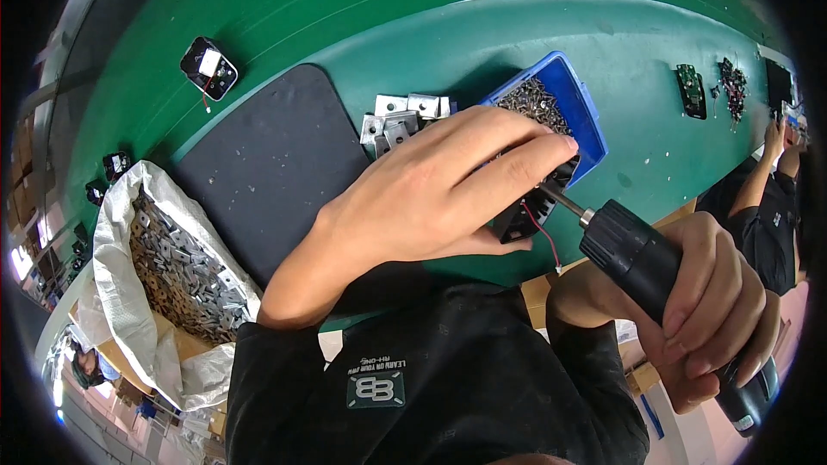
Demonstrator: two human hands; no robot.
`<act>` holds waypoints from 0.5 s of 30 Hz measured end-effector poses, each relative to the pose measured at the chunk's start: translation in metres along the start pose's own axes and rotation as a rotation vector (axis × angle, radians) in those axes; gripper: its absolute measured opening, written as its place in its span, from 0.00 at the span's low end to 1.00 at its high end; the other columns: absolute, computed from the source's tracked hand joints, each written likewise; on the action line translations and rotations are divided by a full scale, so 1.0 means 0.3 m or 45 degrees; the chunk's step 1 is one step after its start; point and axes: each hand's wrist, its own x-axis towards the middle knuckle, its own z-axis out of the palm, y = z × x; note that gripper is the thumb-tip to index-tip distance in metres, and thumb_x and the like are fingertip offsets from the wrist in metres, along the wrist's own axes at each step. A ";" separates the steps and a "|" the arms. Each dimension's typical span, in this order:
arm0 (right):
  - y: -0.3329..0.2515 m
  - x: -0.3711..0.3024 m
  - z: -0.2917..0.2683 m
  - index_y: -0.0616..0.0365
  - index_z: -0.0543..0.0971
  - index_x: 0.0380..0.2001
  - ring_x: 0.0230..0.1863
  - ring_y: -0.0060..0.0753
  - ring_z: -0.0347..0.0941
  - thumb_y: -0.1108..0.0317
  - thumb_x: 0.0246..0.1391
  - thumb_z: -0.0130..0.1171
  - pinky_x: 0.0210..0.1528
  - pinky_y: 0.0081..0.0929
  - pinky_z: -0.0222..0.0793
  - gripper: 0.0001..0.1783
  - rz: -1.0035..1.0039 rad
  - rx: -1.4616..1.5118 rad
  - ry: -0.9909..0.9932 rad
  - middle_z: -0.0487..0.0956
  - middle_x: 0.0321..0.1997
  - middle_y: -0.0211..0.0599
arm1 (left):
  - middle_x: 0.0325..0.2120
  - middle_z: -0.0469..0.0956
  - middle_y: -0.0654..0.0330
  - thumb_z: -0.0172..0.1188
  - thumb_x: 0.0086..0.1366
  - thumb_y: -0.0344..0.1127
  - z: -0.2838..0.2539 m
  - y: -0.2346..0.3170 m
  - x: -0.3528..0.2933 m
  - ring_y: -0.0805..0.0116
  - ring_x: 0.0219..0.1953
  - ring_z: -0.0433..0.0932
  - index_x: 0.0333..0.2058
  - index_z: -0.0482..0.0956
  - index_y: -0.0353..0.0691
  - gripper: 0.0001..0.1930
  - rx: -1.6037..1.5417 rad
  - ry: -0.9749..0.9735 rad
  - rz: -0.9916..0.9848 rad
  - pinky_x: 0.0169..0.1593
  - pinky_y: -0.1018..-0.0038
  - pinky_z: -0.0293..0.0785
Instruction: The person assembles electronic components by securing metal brackets and PCB assemblies to an electronic housing with screws, using an electric screwdriver at a factory workbench.
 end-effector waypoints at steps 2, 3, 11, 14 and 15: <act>0.008 0.010 -0.020 0.46 0.76 0.24 0.18 0.13 0.73 0.73 0.35 0.70 0.27 0.09 0.71 0.13 -0.021 0.078 -0.089 0.76 0.18 0.19 | 0.41 0.75 0.50 0.76 0.37 0.35 -0.004 0.012 0.002 0.58 0.41 0.77 0.47 0.74 0.31 0.36 0.004 0.000 -0.021 0.42 0.69 0.75; 0.003 0.019 -0.030 0.46 0.76 0.23 0.18 0.14 0.73 0.73 0.35 0.70 0.26 0.10 0.72 0.13 0.025 0.098 -0.182 0.77 0.18 0.20 | 0.41 0.74 0.50 0.76 0.37 0.36 -0.004 0.015 0.001 0.58 0.41 0.77 0.48 0.74 0.31 0.36 0.007 -0.001 -0.038 0.42 0.69 0.75; 0.053 0.046 -0.025 0.48 0.79 0.26 0.18 0.17 0.75 0.76 0.34 0.72 0.26 0.13 0.74 0.14 0.038 0.208 -0.403 0.78 0.18 0.23 | 0.42 0.75 0.51 0.76 0.36 0.36 -0.010 0.014 -0.007 0.58 0.42 0.77 0.48 0.74 0.32 0.37 -0.050 0.005 -0.107 0.44 0.68 0.74; 0.017 0.052 0.020 0.49 0.81 0.28 0.18 0.18 0.75 0.77 0.33 0.73 0.25 0.13 0.75 0.16 -0.007 0.288 -0.367 0.79 0.19 0.26 | 0.43 0.76 0.54 0.76 0.35 0.36 -0.060 0.023 0.008 0.56 0.43 0.76 0.48 0.74 0.35 0.36 0.115 -0.033 -0.092 0.48 0.65 0.71; -0.006 0.052 0.037 0.49 0.81 0.28 0.18 0.18 0.75 0.77 0.33 0.73 0.25 0.13 0.75 0.16 -0.003 0.291 -0.366 0.79 0.19 0.26 | 0.44 0.76 0.55 0.76 0.35 0.37 -0.085 0.025 0.010 0.55 0.45 0.76 0.48 0.75 0.37 0.37 0.263 -0.076 -0.074 0.50 0.64 0.70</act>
